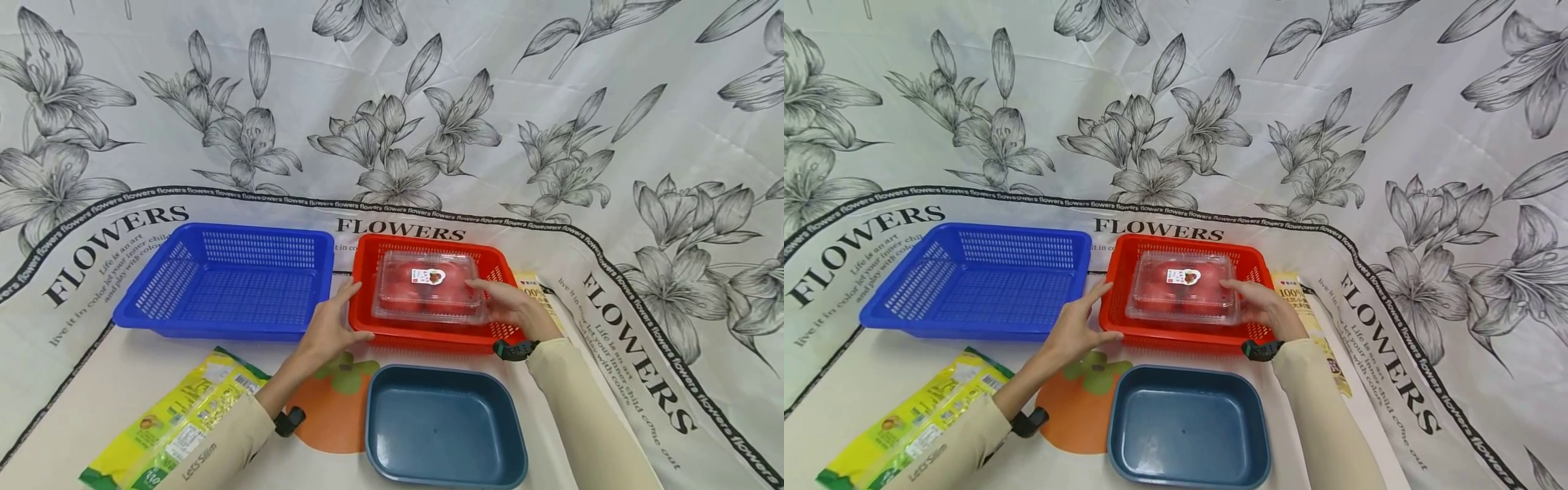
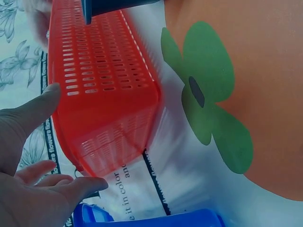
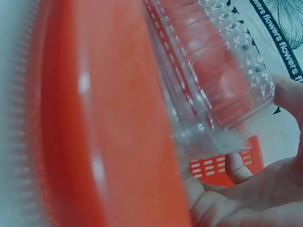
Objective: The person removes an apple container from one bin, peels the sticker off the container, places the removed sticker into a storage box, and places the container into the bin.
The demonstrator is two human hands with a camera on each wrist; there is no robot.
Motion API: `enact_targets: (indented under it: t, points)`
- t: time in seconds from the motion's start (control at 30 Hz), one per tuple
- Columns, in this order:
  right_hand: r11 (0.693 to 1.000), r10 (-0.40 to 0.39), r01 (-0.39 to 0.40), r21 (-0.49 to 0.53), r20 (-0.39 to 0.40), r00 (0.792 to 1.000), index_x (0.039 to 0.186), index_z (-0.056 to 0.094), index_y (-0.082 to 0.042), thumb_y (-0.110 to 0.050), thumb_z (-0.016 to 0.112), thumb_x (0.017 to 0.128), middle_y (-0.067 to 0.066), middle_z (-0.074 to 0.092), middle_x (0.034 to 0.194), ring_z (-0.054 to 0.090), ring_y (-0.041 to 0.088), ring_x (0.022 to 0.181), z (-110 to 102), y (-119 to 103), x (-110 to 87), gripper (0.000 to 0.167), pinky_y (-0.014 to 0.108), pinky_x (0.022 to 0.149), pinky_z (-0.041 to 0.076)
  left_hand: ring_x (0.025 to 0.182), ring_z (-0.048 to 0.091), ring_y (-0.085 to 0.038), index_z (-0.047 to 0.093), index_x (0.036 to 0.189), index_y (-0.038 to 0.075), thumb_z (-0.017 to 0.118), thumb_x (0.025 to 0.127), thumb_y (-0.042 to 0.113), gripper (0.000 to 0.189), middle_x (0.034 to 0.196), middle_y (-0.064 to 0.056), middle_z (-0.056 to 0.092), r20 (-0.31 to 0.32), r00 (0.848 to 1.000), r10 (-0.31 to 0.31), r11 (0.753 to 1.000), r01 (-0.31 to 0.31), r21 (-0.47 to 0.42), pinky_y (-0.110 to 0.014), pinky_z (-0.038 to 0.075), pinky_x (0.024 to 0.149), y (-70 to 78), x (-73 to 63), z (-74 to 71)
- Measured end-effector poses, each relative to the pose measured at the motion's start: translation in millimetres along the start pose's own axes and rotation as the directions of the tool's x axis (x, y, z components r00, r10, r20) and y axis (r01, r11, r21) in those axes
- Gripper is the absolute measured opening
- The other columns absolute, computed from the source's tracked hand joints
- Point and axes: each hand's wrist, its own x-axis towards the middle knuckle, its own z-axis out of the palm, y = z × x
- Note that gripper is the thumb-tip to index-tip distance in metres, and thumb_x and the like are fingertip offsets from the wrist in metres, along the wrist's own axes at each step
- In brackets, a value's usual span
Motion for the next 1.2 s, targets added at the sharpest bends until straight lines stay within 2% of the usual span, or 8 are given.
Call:
enact_targets:
  t: [0.17,0.3,0.4,0.5,0.6,0.87,1.03,1.2]
  points:
    - [0.999,-0.031,0.031,-0.031,-0.024,0.999,0.164,0.027,-0.009,-0.039,0.064,0.109,0.013,0.053,0.142,0.057,0.028,0.122,6,-4,-7.1,0.073,0.047,0.096,0.067,0.157,0.037,-0.044,0.047,0.16,-0.003,0.097,0.077,0.001,0.097,0.173,-0.023,0.032,-0.001,1.0,0.011,1.0,-0.011,-0.001,-0.054,0.055,0.112,0.4,-0.9,-1.7]
    - [0.993,-0.074,0.07,-0.094,-0.039,0.997,0.164,0.029,-0.005,-0.036,0.062,0.11,0.014,0.056,0.137,0.061,0.026,0.116,8,-6,-11.2,0.071,0.044,0.092,0.068,0.156,0.037,-0.045,0.045,0.161,-0.004,0.096,0.077,0.001,0.098,0.173,-0.023,0.031,-0.002,1.0,0.008,1.0,-0.008,-0.014,-0.052,0.06,0.104,0.8,-2.7,-2.5]
    - [0.988,-0.108,0.103,-0.114,-0.043,0.993,0.171,0.018,-0.01,-0.034,0.061,0.111,0.017,0.051,0.144,0.059,0.029,0.118,9,-6,-14.9,0.078,0.045,0.09,0.069,0.156,0.037,-0.045,0.044,0.161,-0.005,0.097,0.077,0.001,0.1,0.173,-0.023,0.032,-0.007,1.0,0.01,1.0,-0.01,-0.015,-0.052,0.061,0.102,1.1,-3.4,-3.0]
    - [0.987,-0.134,0.129,-0.098,-0.04,0.99,0.175,-0.001,-0.021,-0.031,0.059,0.111,0.024,0.038,0.158,0.052,0.034,0.128,8,-7,-19.0,0.089,0.045,0.09,0.068,0.157,0.037,-0.045,0.042,0.161,-0.007,0.097,0.077,0.002,0.101,0.173,-0.022,0.033,-0.01,1.0,0.016,1.0,-0.016,-0.004,-0.052,0.057,0.109,1.6,-3.0,-3.1]
    - [0.987,-0.147,0.143,-0.077,-0.042,0.988,0.174,-0.008,-0.029,-0.029,0.058,0.112,0.025,0.027,0.167,0.045,0.037,0.135,5,-7,-25.5,0.091,0.044,0.09,0.068,0.157,0.037,-0.044,0.041,0.161,-0.007,0.098,0.077,0.003,0.103,0.173,-0.022,0.033,-0.007,1.0,0.02,1.0,-0.02,0.005,-0.052,0.051,0.116,1.9,-2.4,-2.7]
    - [0.969,-0.233,0.233,-0.087,0.013,0.972,0.175,-0.003,-0.031,-0.03,0.052,0.114,0.021,0.033,0.158,0.047,0.033,0.127,-9,-8,-55.4,0.082,0.044,0.09,0.068,0.157,0.037,-0.043,0.038,0.163,-0.008,0.098,0.076,0.003,0.106,0.173,-0.022,0.032,-0.001,1.0,0.016,1.0,-0.016,0.003,-0.052,0.05,0.117,1.2,-2.2,-1.9]
    - [0.963,-0.254,0.257,-0.079,0.035,0.966,0.173,-0.011,-0.031,-0.032,0.05,0.114,0.025,0.02,0.168,0.043,0.036,0.132,-14,-9,-73.5,0.085,0.043,0.088,0.068,0.158,0.035,-0.043,0.038,0.162,-0.008,0.097,0.077,0.002,0.105,0.173,-0.023,0.032,-0.005,1.0,0.016,1.0,-0.016,-0.002,-0.052,0.049,0.118,0.3,-2.5,-2.3]
    - [0.955,-0.276,0.28,-0.093,0.058,0.96,0.173,-0.01,-0.03,-0.035,0.049,0.114,0.024,0.014,0.172,0.04,0.038,0.137,-16,-9,-88.2,0.084,0.042,0.092,0.066,0.159,0.033,-0.043,0.038,0.163,-0.007,0.096,0.078,0.002,0.103,0.173,-0.022,0.033,-0.001,1.0,-0.005,1.0,0.005,-0.01,-0.054,0.048,0.119,2.1,-3.2,-3.4]
